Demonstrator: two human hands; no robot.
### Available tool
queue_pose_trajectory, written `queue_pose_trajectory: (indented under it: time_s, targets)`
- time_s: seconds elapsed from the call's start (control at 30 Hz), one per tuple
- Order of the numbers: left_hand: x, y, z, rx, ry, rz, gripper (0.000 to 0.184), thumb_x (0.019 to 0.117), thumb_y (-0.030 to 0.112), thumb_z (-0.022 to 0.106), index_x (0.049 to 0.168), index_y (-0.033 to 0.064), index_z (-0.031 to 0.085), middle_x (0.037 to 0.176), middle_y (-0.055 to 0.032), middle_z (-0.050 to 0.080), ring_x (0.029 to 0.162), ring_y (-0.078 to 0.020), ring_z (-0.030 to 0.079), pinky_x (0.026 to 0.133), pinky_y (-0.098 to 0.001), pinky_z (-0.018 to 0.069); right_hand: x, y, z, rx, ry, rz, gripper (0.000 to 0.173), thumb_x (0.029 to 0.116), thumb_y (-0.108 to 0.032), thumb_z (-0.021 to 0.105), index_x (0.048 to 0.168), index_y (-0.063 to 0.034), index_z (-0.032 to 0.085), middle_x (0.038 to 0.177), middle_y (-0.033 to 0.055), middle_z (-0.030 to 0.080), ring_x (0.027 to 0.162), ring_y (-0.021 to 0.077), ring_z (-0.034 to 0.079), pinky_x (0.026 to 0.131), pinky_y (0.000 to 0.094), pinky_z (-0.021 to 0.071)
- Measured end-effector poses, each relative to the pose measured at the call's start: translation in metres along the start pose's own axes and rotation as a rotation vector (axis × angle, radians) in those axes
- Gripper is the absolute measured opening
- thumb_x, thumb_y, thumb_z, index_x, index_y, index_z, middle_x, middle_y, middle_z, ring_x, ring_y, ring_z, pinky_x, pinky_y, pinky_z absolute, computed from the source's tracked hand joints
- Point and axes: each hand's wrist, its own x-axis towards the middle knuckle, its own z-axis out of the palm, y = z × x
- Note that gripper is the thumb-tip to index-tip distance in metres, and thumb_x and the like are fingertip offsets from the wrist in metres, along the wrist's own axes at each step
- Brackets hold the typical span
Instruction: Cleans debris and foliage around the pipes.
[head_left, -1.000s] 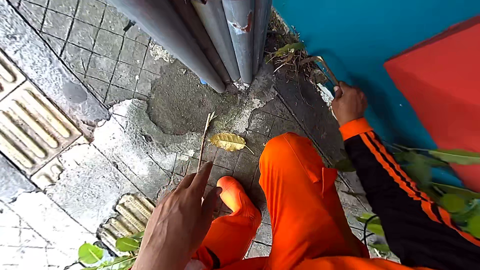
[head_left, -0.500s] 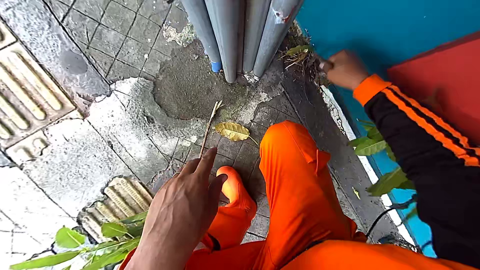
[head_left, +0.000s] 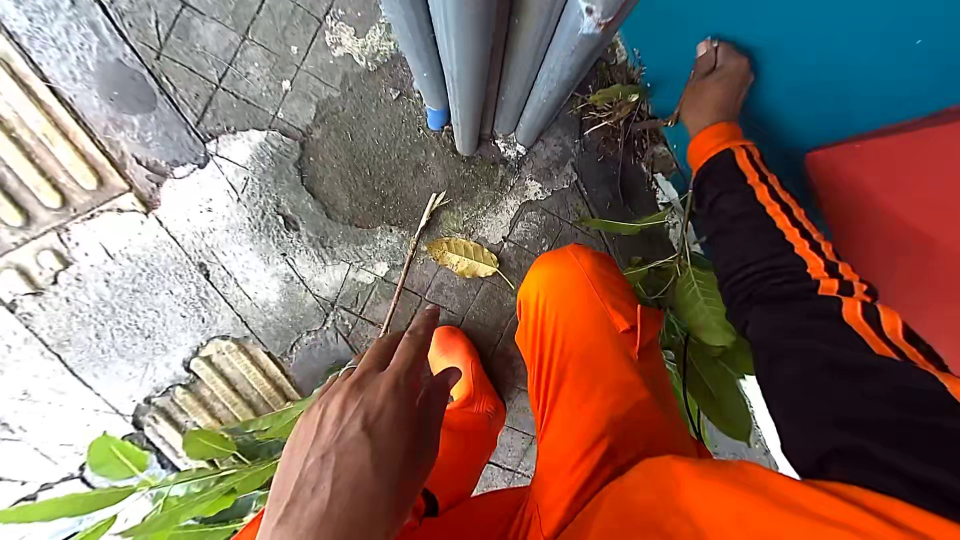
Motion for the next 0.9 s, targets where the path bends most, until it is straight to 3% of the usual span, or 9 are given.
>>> queue_pose_trajectory:
  time_s: [0.07, 0.2, 0.27, 0.33, 0.43, 0.53, 0.67, 0.8, 0.9]
  targets:
    - [0.001, 0.004, -0.004, 0.005, -0.011, 0.006, 0.055, 0.0981, 0.038, 0.058, 0.146, 0.0108, 0.057, 0.110, -0.0178, 0.071, 0.088, -0.0393, 0.071, 0.069, -0.0570, 0.0555, -0.008, 0.018, 0.008, 0.039, 0.059, -0.050, 0.050, 0.1121, -0.034, 0.030, 0.132, -0.0036, 0.063, 0.123, 0.0192, 0.070, 0.119, 0.0321, 0.066, 0.104, 0.0505, 0.0482]
    - [0.005, 0.007, -0.003, 0.040, -0.009, 0.014, 0.055, 0.0976, 0.038, 0.057, 0.146, 0.0110, 0.057, 0.112, -0.0171, 0.071, 0.090, -0.0387, 0.071, 0.070, -0.0562, 0.0559, -0.027, 0.043, 0.022, 0.215, 0.157, -0.106, 0.052, 0.1105, -0.027, 0.029, 0.152, -0.0020, 0.047, 0.145, 0.0162, 0.061, 0.137, 0.0225, 0.056, 0.118, 0.0367, 0.0383]
    - [0.007, 0.008, -0.001, 0.045, -0.010, 0.024, 0.055, 0.0975, 0.039, 0.058, 0.145, 0.0108, 0.057, 0.112, -0.0173, 0.071, 0.090, -0.0394, 0.071, 0.071, -0.0564, 0.0562, -0.049, 0.052, 0.018, 0.238, 0.168, -0.049, 0.049, 0.1111, -0.029, 0.033, 0.147, -0.0019, 0.053, 0.136, 0.0167, 0.065, 0.128, 0.0248, 0.062, 0.112, 0.0401, 0.0448]
    - [0.007, 0.009, -0.002, 0.044, -0.007, 0.029, 0.055, 0.0968, 0.038, 0.059, 0.145, 0.0106, 0.058, 0.112, -0.0179, 0.071, 0.089, -0.0399, 0.072, 0.071, -0.0568, 0.0562, -0.077, 0.063, 0.013, 0.226, 0.119, 0.070, 0.050, 0.1120, -0.036, 0.032, 0.132, -0.0024, 0.063, 0.119, 0.0178, 0.070, 0.113, 0.0294, 0.067, 0.101, 0.0487, 0.0506]
    - [0.005, 0.010, -0.005, 0.051, -0.003, 0.014, 0.055, 0.0973, 0.037, 0.059, 0.146, 0.0113, 0.057, 0.112, -0.0182, 0.071, 0.088, -0.0395, 0.071, 0.070, -0.0568, 0.0561, -0.107, 0.080, 0.013, 0.260, 0.064, 0.202, 0.052, 0.1120, -0.038, 0.032, 0.117, -0.0015, 0.068, 0.105, 0.0175, 0.070, 0.101, 0.0305, 0.068, 0.092, 0.0516, 0.0518]
    - [0.001, 0.014, -0.007, 0.056, 0.001, 0.024, 0.055, 0.0970, 0.035, 0.062, 0.146, 0.0112, 0.057, 0.113, -0.0181, 0.071, 0.089, -0.0401, 0.072, 0.071, -0.0579, 0.0565, -0.075, 0.062, 0.001, 0.346, 0.038, 0.100, 0.053, 0.1119, -0.033, 0.033, 0.112, 0.0083, 0.066, 0.104, 0.0231, 0.068, 0.101, 0.0324, 0.066, 0.095, 0.0494, 0.0515]
    - [0.002, 0.022, 0.001, 0.080, 0.019, 0.058, 0.053, 0.0964, 0.035, 0.064, 0.144, 0.0124, 0.059, 0.107, -0.0174, 0.071, 0.084, -0.0393, 0.071, 0.067, -0.0571, 0.0563, -0.002, -0.026, -0.042, 0.410, 0.250, -0.146, 0.047, 0.1098, -0.028, 0.035, 0.102, 0.0035, 0.068, 0.089, 0.0124, 0.068, 0.089, 0.0206, 0.067, 0.086, 0.0391, 0.0540]
    - [-0.003, 0.021, 0.004, 0.066, 0.032, 0.047, 0.053, 0.0959, 0.034, 0.068, 0.144, 0.0138, 0.059, 0.107, -0.0174, 0.072, 0.086, -0.0396, 0.072, 0.069, -0.0583, 0.0573, -0.045, -0.024, -0.061, 0.356, 0.214, -0.183, 0.051, 0.1110, -0.036, 0.034, 0.107, 0.0027, 0.068, 0.092, 0.0141, 0.068, 0.088, 0.0230, 0.067, 0.085, 0.0436, 0.0541]
    - [-0.005, 0.019, 0.002, 0.061, 0.037, 0.052, 0.053, 0.0968, 0.036, 0.066, 0.145, 0.0147, 0.059, 0.106, -0.0164, 0.071, 0.087, -0.0387, 0.072, 0.070, -0.0571, 0.0569, -0.081, 0.020, -0.083, 0.231, 0.199, -0.138, 0.054, 0.1113, -0.038, 0.032, 0.105, 0.0029, 0.068, 0.093, 0.0165, 0.069, 0.089, 0.0265, 0.068, 0.085, 0.0464, 0.0529]
